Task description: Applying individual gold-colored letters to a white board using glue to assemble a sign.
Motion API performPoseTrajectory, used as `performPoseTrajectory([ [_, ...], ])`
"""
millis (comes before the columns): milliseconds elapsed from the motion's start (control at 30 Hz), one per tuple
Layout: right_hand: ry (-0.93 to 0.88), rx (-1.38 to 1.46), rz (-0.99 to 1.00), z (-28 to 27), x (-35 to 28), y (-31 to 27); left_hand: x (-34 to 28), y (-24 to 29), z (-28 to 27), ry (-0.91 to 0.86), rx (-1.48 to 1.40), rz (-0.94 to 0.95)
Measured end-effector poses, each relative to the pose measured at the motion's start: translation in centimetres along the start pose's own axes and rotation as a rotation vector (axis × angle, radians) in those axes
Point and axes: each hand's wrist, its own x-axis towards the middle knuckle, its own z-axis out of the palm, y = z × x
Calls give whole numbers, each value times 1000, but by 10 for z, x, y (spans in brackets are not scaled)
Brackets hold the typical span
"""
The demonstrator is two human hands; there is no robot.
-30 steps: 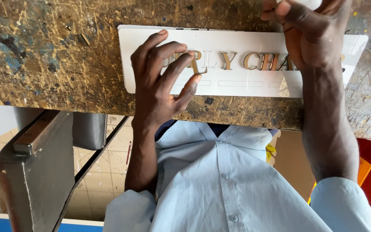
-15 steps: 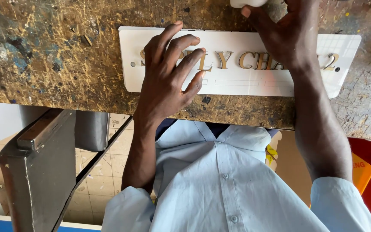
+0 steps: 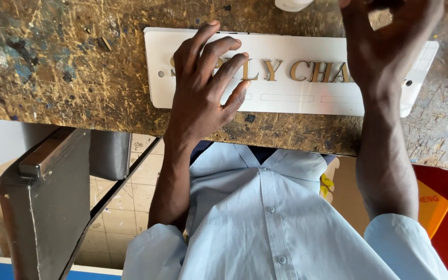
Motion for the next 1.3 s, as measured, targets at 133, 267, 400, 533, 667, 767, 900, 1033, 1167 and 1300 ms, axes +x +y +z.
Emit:
performPoseTrajectory([
  [133,-164,69,-112,4,-21,-4,1,1,-4,0,26,-5],
  [267,-297,-95,-264,28,-47,-15,3,2,-5,-18,33,2],
  [400,-318,-136,-252,37,-51,-39,4,3,-5,-28,41,24],
  [533,-279,-155,-236,41,-58,-46,4,4,-4,-13,59,39],
  [667,-260,-180,-207,44,-65,-47,5,4,-5,-14,63,49],
  [767,-236,-168,-185,47,-69,-48,4,3,-3,-17,51,49],
  [900,-213,-180,-172,48,-67,-56,4,2,-2,-26,33,49],
  [1033,-224,-146,-146,49,-65,-56,3,-1,-1,-35,-40,28],
  [1167,-222,-154,-141,51,-65,-56,1,-4,1,-29,-59,30],
  [1300,-231,-146,-119,50,-63,-59,0,-6,2,-26,-77,10],
])
